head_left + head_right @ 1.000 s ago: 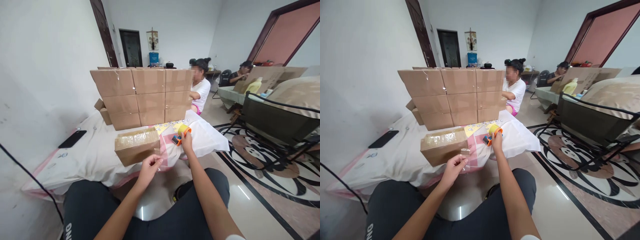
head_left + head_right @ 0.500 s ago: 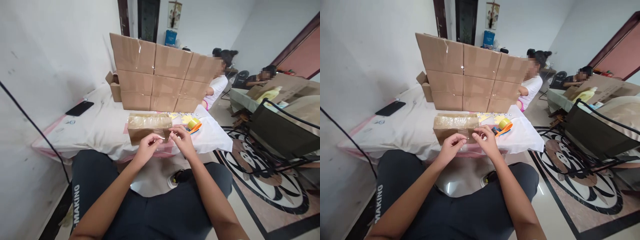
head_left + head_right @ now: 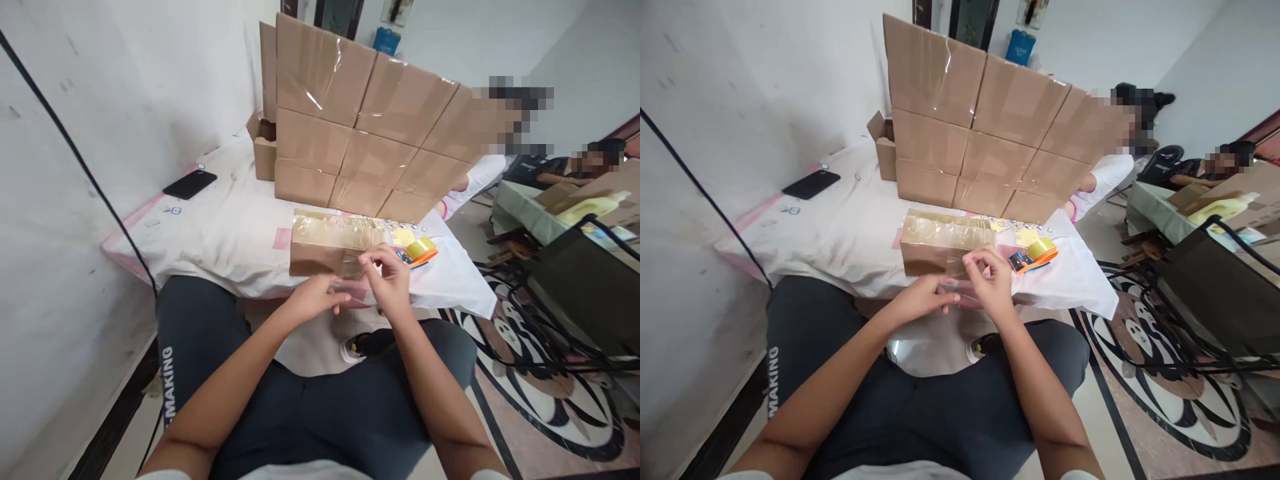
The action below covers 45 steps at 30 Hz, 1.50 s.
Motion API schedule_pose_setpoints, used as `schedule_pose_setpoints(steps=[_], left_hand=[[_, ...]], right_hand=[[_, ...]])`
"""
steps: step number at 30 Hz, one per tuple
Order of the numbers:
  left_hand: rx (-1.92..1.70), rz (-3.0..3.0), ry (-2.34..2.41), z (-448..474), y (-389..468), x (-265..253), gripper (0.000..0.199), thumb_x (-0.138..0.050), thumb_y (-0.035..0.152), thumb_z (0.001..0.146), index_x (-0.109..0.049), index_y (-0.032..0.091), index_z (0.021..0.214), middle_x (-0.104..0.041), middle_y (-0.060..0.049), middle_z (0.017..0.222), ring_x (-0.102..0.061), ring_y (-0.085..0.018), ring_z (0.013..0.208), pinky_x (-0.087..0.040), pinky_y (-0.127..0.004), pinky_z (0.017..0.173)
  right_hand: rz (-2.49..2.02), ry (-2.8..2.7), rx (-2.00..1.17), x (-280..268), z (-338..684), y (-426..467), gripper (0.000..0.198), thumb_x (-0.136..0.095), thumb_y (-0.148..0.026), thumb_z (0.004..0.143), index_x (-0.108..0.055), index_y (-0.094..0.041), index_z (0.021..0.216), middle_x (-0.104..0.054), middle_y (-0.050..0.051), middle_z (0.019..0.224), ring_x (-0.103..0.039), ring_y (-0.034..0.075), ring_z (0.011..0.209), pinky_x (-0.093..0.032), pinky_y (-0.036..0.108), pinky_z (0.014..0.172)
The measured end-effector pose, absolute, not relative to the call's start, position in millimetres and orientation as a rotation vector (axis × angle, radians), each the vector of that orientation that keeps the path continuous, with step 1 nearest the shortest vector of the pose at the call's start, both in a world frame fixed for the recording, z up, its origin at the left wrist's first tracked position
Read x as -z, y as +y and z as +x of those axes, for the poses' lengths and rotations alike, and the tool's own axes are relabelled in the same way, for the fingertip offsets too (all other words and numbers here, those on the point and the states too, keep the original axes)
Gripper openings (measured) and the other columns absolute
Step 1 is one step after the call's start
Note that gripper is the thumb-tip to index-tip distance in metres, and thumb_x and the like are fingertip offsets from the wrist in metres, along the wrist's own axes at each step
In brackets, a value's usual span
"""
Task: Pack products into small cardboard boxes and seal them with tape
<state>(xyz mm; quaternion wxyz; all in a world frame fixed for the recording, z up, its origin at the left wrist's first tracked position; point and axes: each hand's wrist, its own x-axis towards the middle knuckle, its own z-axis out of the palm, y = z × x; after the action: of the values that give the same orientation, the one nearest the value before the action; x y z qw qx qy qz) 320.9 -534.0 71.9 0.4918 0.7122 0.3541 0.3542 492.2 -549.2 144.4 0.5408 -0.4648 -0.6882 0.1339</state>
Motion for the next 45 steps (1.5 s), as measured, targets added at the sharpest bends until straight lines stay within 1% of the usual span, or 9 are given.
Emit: schedule_pose_setpoints(steps=[4,6,8,10,12,21,28,38,45], left_hand=[[-0.752,1.892,1.004,315.9,-536.6,-67.4,0.022,-0.072,0.031,0.078,-0.07,0.024,0.058,-0.061,0.001,0.047,-0.057,-0.018,0.047,-0.033,-0.027,0.05],[-0.957,1.934,1.138,308.2,-533.9,-79.0,0.02,-0.062,0.033,0.088,-0.075,0.025,0.074,-0.072,-0.003,0.067,-0.063,-0.02,0.063,-0.039,-0.03,0.06],[-1.227,2.055,1.328,295.8,-527.0,-95.8,0.026,-0.052,0.034,0.096,-0.075,0.025,0.104,-0.077,-0.008,0.102,-0.064,-0.025,0.091,-0.043,-0.035,0.08],[-1.337,2.216,1.508,281.7,-517.5,-110.2,0.038,-0.048,0.036,0.098,-0.063,0.025,0.131,-0.066,-0.01,0.134,-0.054,-0.031,0.116,-0.039,-0.043,0.096],[-1.25,2.318,1.618,270.4,-508.5,-116.3,0.046,-0.049,0.039,0.097,-0.055,0.026,0.141,-0.056,-0.008,0.147,-0.047,-0.035,0.122,-0.037,-0.048,0.099],[-1.178,2.319,1.606,264.6,-499.6,-99.7,0.043,-0.048,0.046,0.098,-0.062,0.025,0.133,-0.058,-0.005,0.146,-0.047,-0.035,0.119,-0.035,-0.052,0.101],[-1.196,2.322,1.64,265.0,-497.8,-98.2,0.044,-0.047,0.047,0.098,-0.061,0.024,0.132,-0.057,-0.002,0.146,-0.048,-0.033,0.117,-0.037,-0.05,0.103],[-1.181,2.28,1.68,268.4,-497.2,-98.7,0.04,-0.047,0.048,0.098,-0.061,0.027,0.13,-0.056,-0.002,0.147,-0.049,-0.031,0.118,-0.041,-0.047,0.098],[-1.245,2.266,1.657,268.8,-498.2,-97.6,0.042,-0.05,0.047,0.096,-0.061,0.025,0.13,-0.058,0.0,0.145,-0.049,-0.031,0.115,-0.04,-0.047,0.101]], right_hand=[[-1.046,-1.488,-0.158,-157.9,493.3,-546.9,0.014,-0.07,-0.033,0.086,-0.067,-0.023,0.076,-0.06,0.002,0.076,-0.055,0.018,0.077,-0.044,0.033,0.072],[-1.035,-1.455,-0.198,-161.0,497.7,-541.5,0.015,-0.072,-0.034,0.084,-0.067,-0.023,0.076,-0.06,0.002,0.076,-0.056,0.018,0.077,-0.044,0.033,0.073],[-1.022,-1.44,-0.272,-162.7,501.0,-533.5,0.015,-0.073,-0.034,0.083,-0.068,-0.023,0.075,-0.06,0.001,0.077,-0.056,0.018,0.078,-0.045,0.033,0.075],[-1.008,-1.44,-0.346,-164.7,501.3,-523.4,0.014,-0.075,-0.033,0.08,-0.07,-0.022,0.074,-0.061,0.002,0.078,-0.057,0.017,0.08,-0.044,0.033,0.076],[-0.998,-1.451,-0.426,-168.1,497.8,-512.0,0.013,-0.078,-0.032,0.077,-0.071,-0.022,0.072,-0.063,0.001,0.079,-0.057,0.017,0.08,-0.044,0.032,0.076],[-1.159,-1.438,-0.913,-189.5,468.3,-466.8,0.024,-0.082,-0.04,0.068,-0.071,-0.018,0.066,-0.065,0.001,0.067,-0.054,0.011,0.064,-0.039,0.026,0.06],[-1.225,-1.3,-1.24,-206.4,468.8,-465.6,0.033,-0.088,-0.037,0.061,-0.064,-0.019,0.074,-0.066,0.0,0.074,-0.067,0.014,0.069,-0.042,0.023,0.055],[-1.293,-1.58,-1.175,-194.6,464.3,-483.0,0.059,-0.083,-0.03,0.063,-0.039,-0.028,0.101,-0.07,-0.005,0.079,-0.071,0.017,0.063,-0.036,0.021,0.051],[-1.312,-1.614,-1.11,-186.0,460.2,-482.7,0.065,-0.08,-0.029,0.066,-0.035,-0.029,0.114,-0.069,-0.005,0.082,-0.071,0.016,0.064,-0.038,0.022,0.054]])
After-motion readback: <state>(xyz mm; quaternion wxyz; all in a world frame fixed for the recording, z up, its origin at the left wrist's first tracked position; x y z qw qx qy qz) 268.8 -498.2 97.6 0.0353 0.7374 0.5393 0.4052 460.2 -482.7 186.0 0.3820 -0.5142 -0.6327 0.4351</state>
